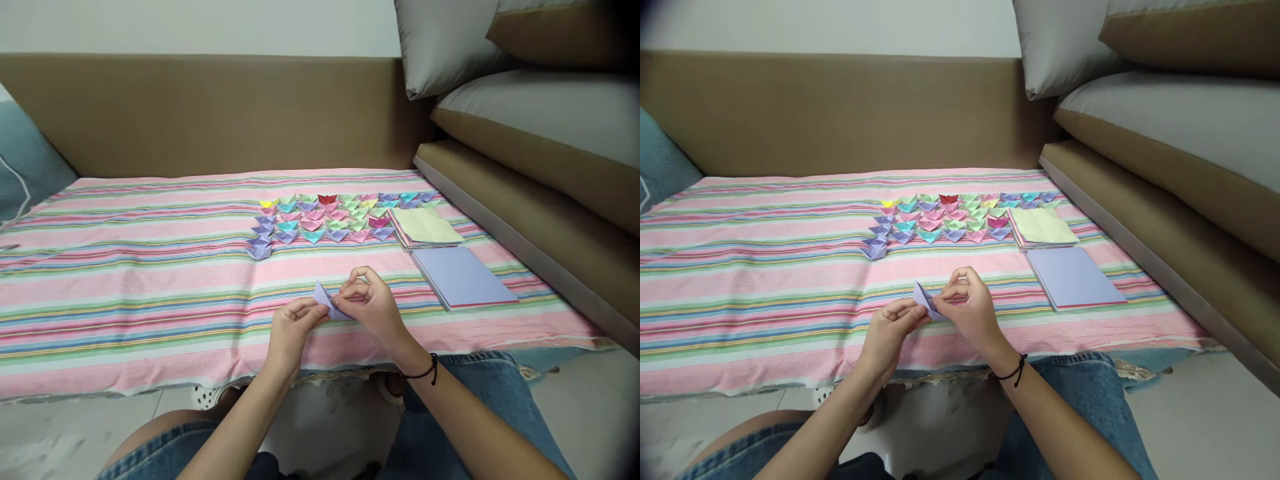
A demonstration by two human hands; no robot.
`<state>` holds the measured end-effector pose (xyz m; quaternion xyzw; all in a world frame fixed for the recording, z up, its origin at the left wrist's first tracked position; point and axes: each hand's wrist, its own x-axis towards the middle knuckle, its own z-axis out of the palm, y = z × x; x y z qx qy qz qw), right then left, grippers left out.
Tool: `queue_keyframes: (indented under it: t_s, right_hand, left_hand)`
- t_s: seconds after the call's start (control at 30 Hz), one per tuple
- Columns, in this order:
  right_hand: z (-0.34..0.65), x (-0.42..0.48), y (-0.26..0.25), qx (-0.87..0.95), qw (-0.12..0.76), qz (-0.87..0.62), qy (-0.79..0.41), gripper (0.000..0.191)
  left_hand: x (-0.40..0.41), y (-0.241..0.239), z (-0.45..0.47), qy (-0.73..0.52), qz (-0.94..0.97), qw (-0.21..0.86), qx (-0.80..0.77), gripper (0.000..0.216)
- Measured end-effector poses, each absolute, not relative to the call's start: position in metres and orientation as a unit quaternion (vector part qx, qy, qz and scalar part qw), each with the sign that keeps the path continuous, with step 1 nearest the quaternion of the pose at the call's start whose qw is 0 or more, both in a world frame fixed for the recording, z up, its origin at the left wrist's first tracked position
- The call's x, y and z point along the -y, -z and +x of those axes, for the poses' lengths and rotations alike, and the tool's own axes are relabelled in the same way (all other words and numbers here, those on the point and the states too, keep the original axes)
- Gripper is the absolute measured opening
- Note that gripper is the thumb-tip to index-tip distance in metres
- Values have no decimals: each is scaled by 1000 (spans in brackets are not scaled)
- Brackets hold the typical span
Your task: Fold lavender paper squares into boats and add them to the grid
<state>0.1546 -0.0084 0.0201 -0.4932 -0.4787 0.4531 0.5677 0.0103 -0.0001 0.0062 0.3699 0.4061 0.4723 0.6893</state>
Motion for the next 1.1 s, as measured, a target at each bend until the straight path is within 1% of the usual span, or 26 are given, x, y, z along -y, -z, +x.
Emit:
queue_keyframes:
  t_s: [0.13,0.27,0.4,0.47,0.57,0.67,0.77,0.87,1.0,1.1]
  right_hand:
    - [152,9,-20,493,561,-504,-433,32]
    - [151,9,-19,514,554,-510,-409,32]
    - [153,9,-20,477,576,-489,-448,31]
    - [152,9,-19,454,586,-468,-481,36]
    - [146,11,-12,460,557,-455,-520,55]
    - [140,13,-6,452,561,-474,-506,56]
    - [140,13,-6,444,574,-483,-490,53]
    - [143,12,-9,443,581,-473,-493,51]
    - [145,13,-13,428,586,-460,-511,55]
    - [144,13,-15,421,587,-463,-515,55]
  left_hand:
    - [0,-3,11,-485,331,696,-414,18]
    - [-1,-2,12,-495,293,701,-422,20]
    - [-2,-4,12,-514,235,707,-424,26]
    - [-2,-5,12,-523,209,714,-417,28]
    - [-2,-6,13,-526,188,728,-398,28]
    - [-1,-5,14,-526,179,735,-389,26]
    - [0,-5,15,-525,198,727,-395,24]
    - [1,-6,14,-529,271,700,-395,22]
    - [2,-8,12,-541,357,649,-399,17]
    - [2,-8,11,-549,380,628,-399,20]
